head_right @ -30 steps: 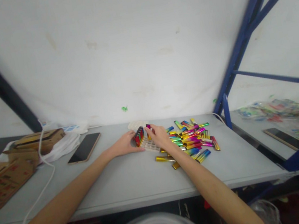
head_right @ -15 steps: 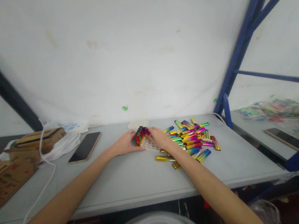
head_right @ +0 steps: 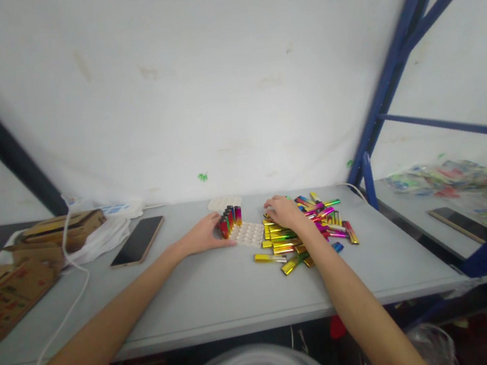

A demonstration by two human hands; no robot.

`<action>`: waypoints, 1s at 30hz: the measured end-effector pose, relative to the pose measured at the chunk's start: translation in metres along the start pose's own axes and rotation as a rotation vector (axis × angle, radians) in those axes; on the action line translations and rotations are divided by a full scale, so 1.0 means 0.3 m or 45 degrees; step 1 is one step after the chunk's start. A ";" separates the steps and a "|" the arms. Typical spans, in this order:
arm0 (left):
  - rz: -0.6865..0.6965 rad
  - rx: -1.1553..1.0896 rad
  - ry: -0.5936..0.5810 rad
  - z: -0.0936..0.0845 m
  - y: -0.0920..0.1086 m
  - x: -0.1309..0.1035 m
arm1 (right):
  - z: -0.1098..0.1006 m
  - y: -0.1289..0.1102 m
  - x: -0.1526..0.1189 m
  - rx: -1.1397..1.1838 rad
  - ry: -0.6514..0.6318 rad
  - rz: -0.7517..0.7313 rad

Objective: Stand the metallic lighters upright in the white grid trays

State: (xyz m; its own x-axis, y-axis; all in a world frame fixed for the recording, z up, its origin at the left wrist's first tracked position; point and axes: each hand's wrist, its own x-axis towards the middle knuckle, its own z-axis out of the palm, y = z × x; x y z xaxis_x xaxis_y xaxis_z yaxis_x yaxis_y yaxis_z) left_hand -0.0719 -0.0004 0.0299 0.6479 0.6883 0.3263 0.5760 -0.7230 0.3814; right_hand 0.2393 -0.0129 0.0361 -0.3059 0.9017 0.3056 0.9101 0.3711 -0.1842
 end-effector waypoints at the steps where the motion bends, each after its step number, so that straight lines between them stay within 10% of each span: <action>1: -0.003 -0.001 0.001 0.000 0.000 0.000 | -0.001 0.023 -0.006 -0.018 -0.026 0.011; 9: 0.001 0.001 -0.021 -0.001 0.000 0.000 | 0.021 0.040 0.003 -0.108 -0.128 0.101; 15: -0.007 0.015 -0.009 0.004 -0.007 0.002 | 0.021 0.023 0.008 -0.031 0.090 0.101; 24: -0.009 0.032 -0.012 0.003 -0.006 0.001 | 0.007 -0.091 0.022 0.660 0.511 0.062; 30: 0.000 -0.009 -0.013 0.003 -0.004 0.001 | 0.048 -0.149 0.030 1.229 0.436 0.203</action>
State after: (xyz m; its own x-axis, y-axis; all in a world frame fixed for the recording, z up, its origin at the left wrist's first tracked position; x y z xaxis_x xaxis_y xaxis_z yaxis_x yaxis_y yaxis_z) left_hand -0.0720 0.0007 0.0289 0.6533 0.6874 0.3173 0.5721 -0.7227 0.3877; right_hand 0.1917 -0.0181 0.0337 0.0318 0.9007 0.4333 0.2756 0.4088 -0.8700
